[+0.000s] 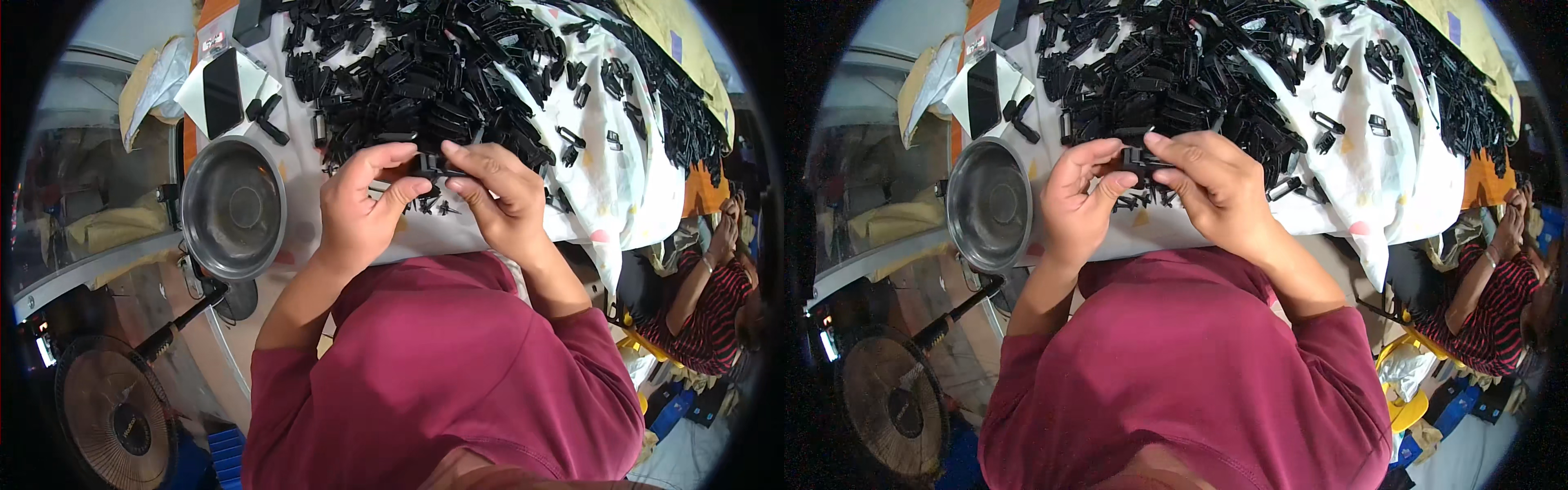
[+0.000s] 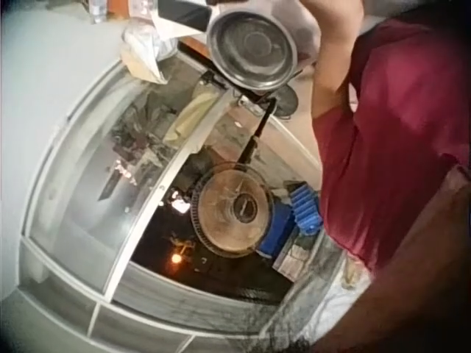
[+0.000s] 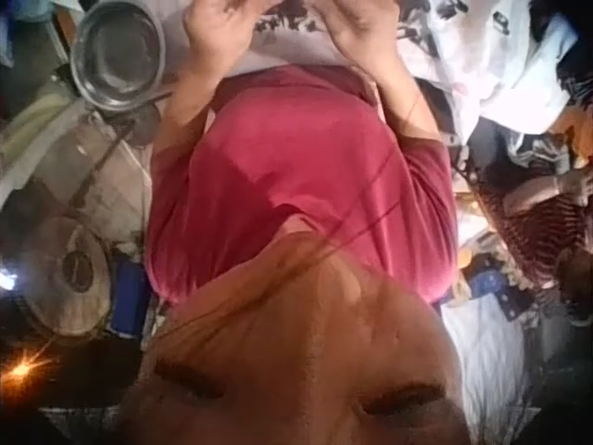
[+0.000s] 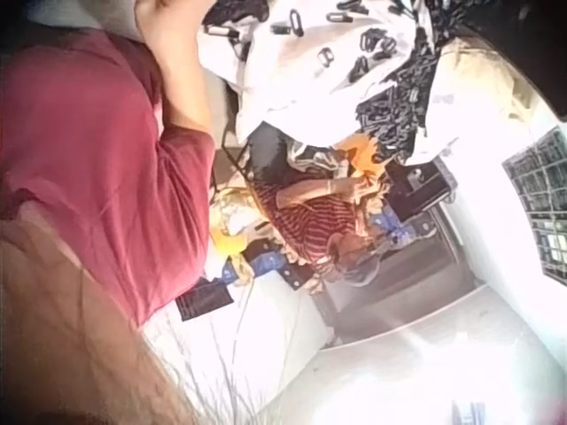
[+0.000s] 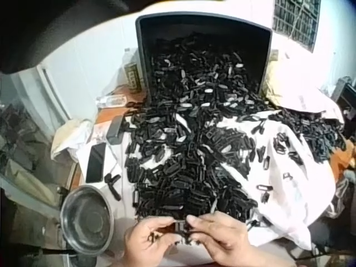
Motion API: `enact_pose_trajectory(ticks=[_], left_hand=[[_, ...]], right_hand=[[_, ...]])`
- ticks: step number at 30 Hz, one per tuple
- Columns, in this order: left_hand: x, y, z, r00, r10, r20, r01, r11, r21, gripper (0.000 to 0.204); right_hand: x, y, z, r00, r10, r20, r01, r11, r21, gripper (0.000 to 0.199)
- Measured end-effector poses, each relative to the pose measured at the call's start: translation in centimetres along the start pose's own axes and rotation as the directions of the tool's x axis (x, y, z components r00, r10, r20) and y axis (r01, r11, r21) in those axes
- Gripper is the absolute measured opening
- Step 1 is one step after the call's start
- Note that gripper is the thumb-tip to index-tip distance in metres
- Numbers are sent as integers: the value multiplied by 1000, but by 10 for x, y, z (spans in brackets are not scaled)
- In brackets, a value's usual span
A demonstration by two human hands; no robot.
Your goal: Manually assembling small black plastic components at an assembly workbench.
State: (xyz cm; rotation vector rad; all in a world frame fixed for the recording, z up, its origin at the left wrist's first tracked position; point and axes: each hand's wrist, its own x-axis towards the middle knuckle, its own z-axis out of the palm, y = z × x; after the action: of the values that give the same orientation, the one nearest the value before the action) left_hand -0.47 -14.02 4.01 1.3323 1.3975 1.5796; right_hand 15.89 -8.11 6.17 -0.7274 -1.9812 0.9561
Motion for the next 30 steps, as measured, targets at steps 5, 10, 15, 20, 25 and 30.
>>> enact_pose_trajectory(ticks=[5, 10, 15, 20, 25, 30], left_hand=[[4, 0, -5, 974, 187, 130, -214, 945, 245, 23], [-11, -10, 15, 998, -61, 12, 62, 965, -255, 24], [-9, 2, 20, 954, -296, 47, 268, 773, -576, 37], [-16, -2, 24, 905, -415, 96, 377, 674, -635, 37], [-20, 1, 28, 967, -249, 52, 234, 786, -573, 33], [-4, -12, 16, 958, -151, 245, 274, 737, -617, 28]], right_hand=[[3, 2, -9, 975, -156, 157, 193, 948, -253, 39], [-11, 1, 9, 971, -238, 3, 218, 884, -413, 48], [-16, 7, 17, 970, -234, -62, 190, 896, -401, 47], [-28, 11, 22, 996, -65, -68, 50, 979, -199, 44], [-26, 3, 18, 994, 107, -28, -105, 992, 70, 37], [-29, 1, 15, 931, 359, 62, -323, 736, 595, 40]])
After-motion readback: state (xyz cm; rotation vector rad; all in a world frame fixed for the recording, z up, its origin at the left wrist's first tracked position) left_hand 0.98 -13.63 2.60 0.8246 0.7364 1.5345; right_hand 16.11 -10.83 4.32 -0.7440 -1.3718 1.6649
